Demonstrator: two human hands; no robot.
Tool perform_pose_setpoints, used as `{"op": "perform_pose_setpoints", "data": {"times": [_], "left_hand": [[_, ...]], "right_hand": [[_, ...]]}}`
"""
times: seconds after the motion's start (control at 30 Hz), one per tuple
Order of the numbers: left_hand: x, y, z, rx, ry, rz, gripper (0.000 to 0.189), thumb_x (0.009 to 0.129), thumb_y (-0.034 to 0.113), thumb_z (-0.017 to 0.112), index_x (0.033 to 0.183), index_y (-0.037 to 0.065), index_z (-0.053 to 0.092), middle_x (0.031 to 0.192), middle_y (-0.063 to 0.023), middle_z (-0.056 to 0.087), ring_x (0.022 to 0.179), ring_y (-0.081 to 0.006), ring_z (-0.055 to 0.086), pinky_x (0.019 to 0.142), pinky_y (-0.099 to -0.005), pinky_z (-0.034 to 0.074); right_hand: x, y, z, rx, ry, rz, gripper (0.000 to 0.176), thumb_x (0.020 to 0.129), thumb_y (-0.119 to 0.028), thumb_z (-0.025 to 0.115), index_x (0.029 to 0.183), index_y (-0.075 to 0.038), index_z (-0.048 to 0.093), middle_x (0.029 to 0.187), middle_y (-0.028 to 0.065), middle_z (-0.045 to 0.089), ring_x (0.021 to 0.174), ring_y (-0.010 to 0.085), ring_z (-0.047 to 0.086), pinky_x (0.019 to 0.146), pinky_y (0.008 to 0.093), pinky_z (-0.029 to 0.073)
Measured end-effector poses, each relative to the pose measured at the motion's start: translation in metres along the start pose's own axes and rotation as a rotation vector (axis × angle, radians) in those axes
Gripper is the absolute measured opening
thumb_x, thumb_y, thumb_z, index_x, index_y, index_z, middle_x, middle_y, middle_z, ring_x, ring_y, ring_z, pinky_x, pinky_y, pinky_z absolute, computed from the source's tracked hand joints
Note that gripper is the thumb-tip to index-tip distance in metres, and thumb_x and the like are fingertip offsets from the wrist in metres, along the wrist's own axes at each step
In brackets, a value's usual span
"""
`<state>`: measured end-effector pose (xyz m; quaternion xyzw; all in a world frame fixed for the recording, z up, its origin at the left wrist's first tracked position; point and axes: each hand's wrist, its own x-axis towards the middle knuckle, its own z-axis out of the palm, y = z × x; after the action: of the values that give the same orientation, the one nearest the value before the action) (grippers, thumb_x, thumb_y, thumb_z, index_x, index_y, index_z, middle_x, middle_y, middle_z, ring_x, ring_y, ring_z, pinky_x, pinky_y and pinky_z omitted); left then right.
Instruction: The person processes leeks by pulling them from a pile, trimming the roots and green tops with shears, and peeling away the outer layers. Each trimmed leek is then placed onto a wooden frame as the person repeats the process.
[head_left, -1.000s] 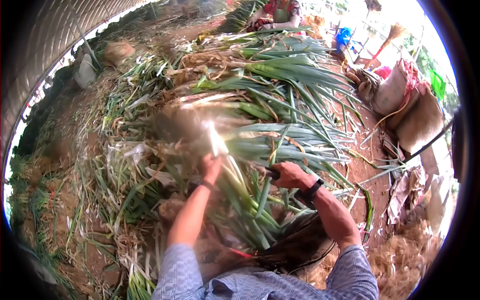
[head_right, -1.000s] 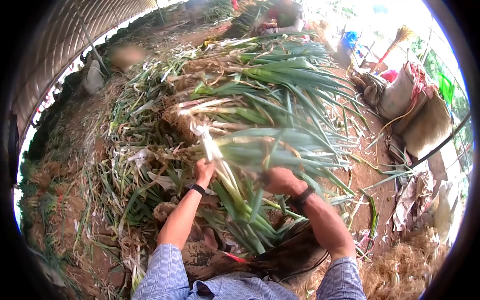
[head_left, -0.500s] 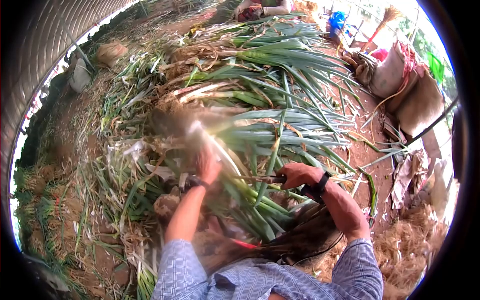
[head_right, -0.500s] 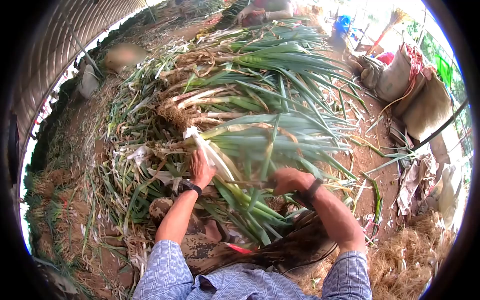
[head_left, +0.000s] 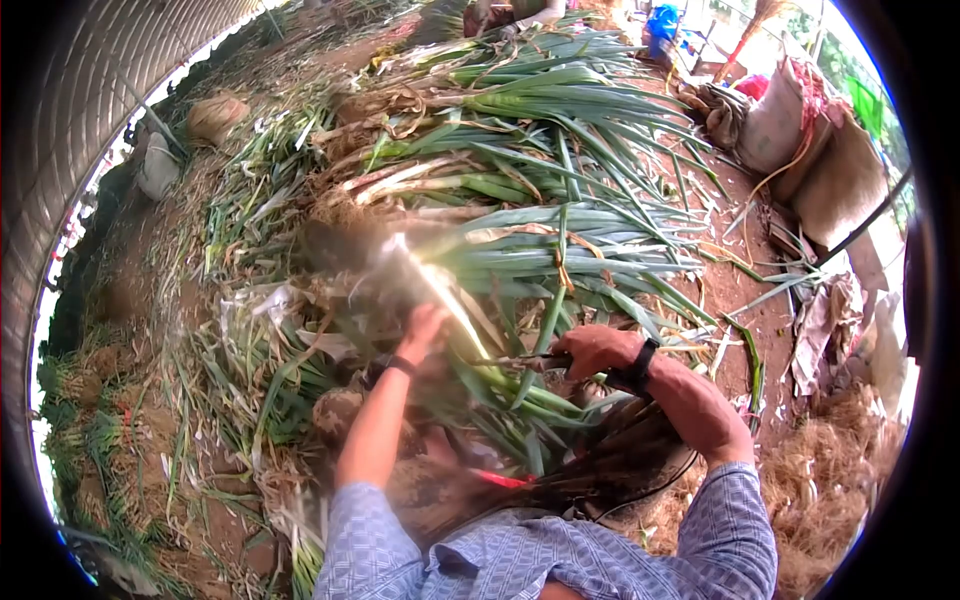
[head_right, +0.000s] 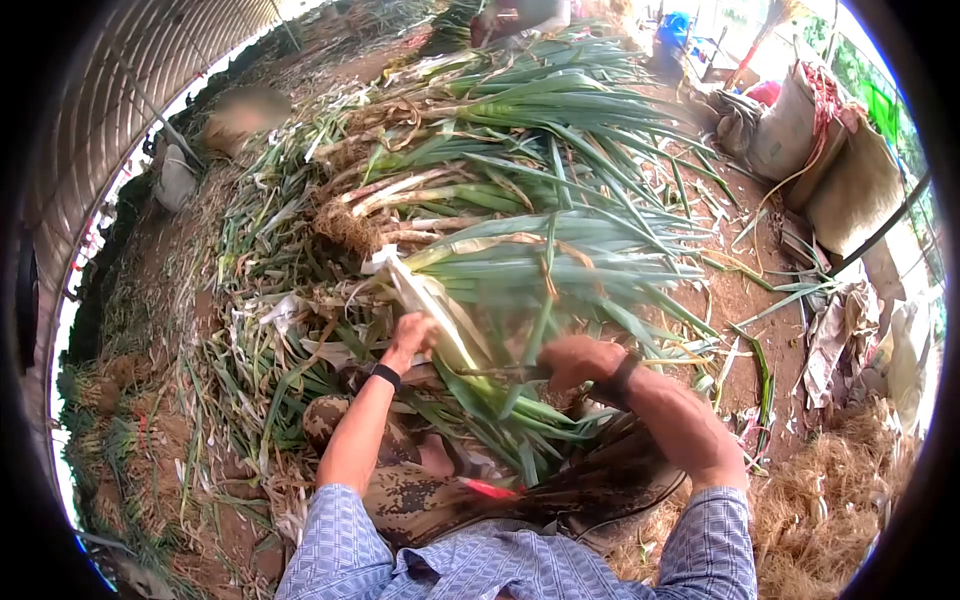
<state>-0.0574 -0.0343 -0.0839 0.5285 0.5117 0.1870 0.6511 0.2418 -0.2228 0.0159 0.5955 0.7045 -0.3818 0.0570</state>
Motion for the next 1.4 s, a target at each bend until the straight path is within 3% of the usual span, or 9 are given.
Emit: {"op": "perform_pose_setpoints", "data": {"times": [0.2, 0.27, 0.53, 0.67, 0.83, 0.97, 1.17, 1.2, 1.4], "left_hand": [[-0.006, 0.011, 0.035, -0.191, 0.091, 0.202, 0.019, 0.091, 0.021, 0.068, 0.100, 0.005, 0.069, 0.082, -0.0028, 0.066, 0.071, -0.0160, 0.062, 0.068, -0.0313, 0.050], [-0.011, 0.026, 0.034, -0.471, 0.170, 0.194, 0.014, 0.087, 0.016, 0.072, 0.093, 0.003, 0.069, 0.074, -0.0026, 0.066, 0.068, -0.0130, 0.063, 0.055, -0.0304, 0.050], [-0.012, 0.092, -0.030, -0.692, 0.142, 0.266, 0.039, 0.101, 0.040, 0.051, 0.119, 0.008, 0.062, 0.064, 0.0014, 0.055, 0.049, -0.0092, 0.050, 0.041, -0.0256, 0.043], [-0.032, 0.119, -0.018, -0.580, -0.078, 0.411, 0.047, 0.101, 0.028, 0.058, 0.137, 0.000, 0.046, 0.104, -0.0128, 0.064, 0.051, -0.0114, 0.048, 0.039, -0.0306, 0.045], [-0.040, 0.126, 0.007, -0.563, -0.220, 0.433, 0.047, 0.099, 0.038, 0.058, 0.125, -0.001, 0.052, 0.069, 0.0001, 0.048, 0.045, -0.0090, 0.039, 0.035, -0.0280, 0.034], [-0.060, 0.144, 0.007, -0.667, -0.341, 0.439, 0.056, 0.098, 0.045, 0.060, 0.125, -0.003, 0.051, 0.070, -0.0024, 0.053, 0.041, -0.0093, 0.035, 0.034, -0.0262, 0.034], [-0.043, 0.143, -0.002, -0.855, -0.118, 0.388, 0.041, 0.100, 0.040, 0.057, 0.123, 0.006, 0.054, 0.098, -0.0085, 0.066, 0.060, -0.0125, 0.059, 0.045, -0.0301, 0.051], [-0.044, 0.141, 0.006, -0.724, 0.047, 0.544, 0.036, 0.099, 0.036, 0.059, 0.122, 0.008, 0.056, 0.099, -0.0092, 0.066, 0.067, -0.0145, 0.062, 0.051, -0.0319, 0.055], [-0.022, 0.114, 0.009, -0.671, 0.004, 0.510, 0.029, 0.099, 0.028, 0.058, 0.122, 0.009, 0.056, 0.100, -0.0089, 0.064, 0.080, -0.0207, 0.065, 0.064, -0.0359, 0.059]], "right_hand": [[0.004, -0.004, -0.002, 0.014, 0.029, -0.100, 0.039, 0.075, -0.024, 0.067, 0.111, -0.010, 0.071, 0.092, 0.0186, 0.071, 0.088, 0.0373, 0.068, 0.079, 0.0462, 0.053], [0.003, -0.004, -0.006, 0.046, 0.060, -0.110, 0.041, 0.074, -0.024, 0.068, 0.112, -0.009, 0.070, 0.092, 0.0190, 0.071, 0.088, 0.0375, 0.068, 0.078, 0.0456, 0.052], [-0.020, -0.018, -0.038, 0.157, 0.278, -0.096, 0.045, 0.074, -0.022, 0.071, 0.116, -0.006, 0.069, 0.089, 0.0214, 0.070, 0.085, 0.0385, 0.068, 0.075, 0.0456, 0.053], [-0.004, -0.010, -0.024, 0.108, 0.368, -0.178, 0.036, 0.075, -0.022, 0.069, 0.108, -0.007, 0.069, 0.087, 0.0210, 0.070, 0.084, 0.0395, 0.068, 0.073, 0.0482, 0.053], [0.014, -0.018, -0.024, 0.124, 0.227, -0.197, 0.022, 0.077, -0.019, 0.067, 0.096, -0.007, 0.069, 0.083, 0.0161, 0.069, 0.078, 0.0345, 0.067, 0.071, 0.0455, 0.051], [0.025, -0.010, -0.033, 0.197, 0.069, -0.243, 0.039, 0.076, -0.022, 0.071, 0.110, -0.005, 0.068, 0.090, 0.0179, 0.070, 0.082, 0.0317, 0.067, 0.076, 0.0428, 0.052], [0.011, -0.013, -0.057, 0.331, 0.501, -0.330, 0.034, 0.081, -0.021, 0.071, 0.109, -0.002, 0.066, 0.081, 0.0198, 0.066, 0.071, 0.0343, 0.065, 0.067, 0.0423, 0.050], [0.009, -0.018, -0.058, 0.347, 0.593, -0.352, 0.030, 0.083, -0.021, 0.071, 0.105, -0.002, 0.065, 0.079, 0.0196, 0.065, 0.070, 0.0361, 0.064, 0.066, 0.0426, 0.050], [0.025, -0.032, -0.044, 0.162, 0.858, -0.351, 0.025, 0.083, -0.017, 0.071, 0.103, -0.005, 0.063, 0.079, 0.0184, 0.064, 0.071, 0.0409, 0.064, 0.062, 0.0463, 0.051]]}}
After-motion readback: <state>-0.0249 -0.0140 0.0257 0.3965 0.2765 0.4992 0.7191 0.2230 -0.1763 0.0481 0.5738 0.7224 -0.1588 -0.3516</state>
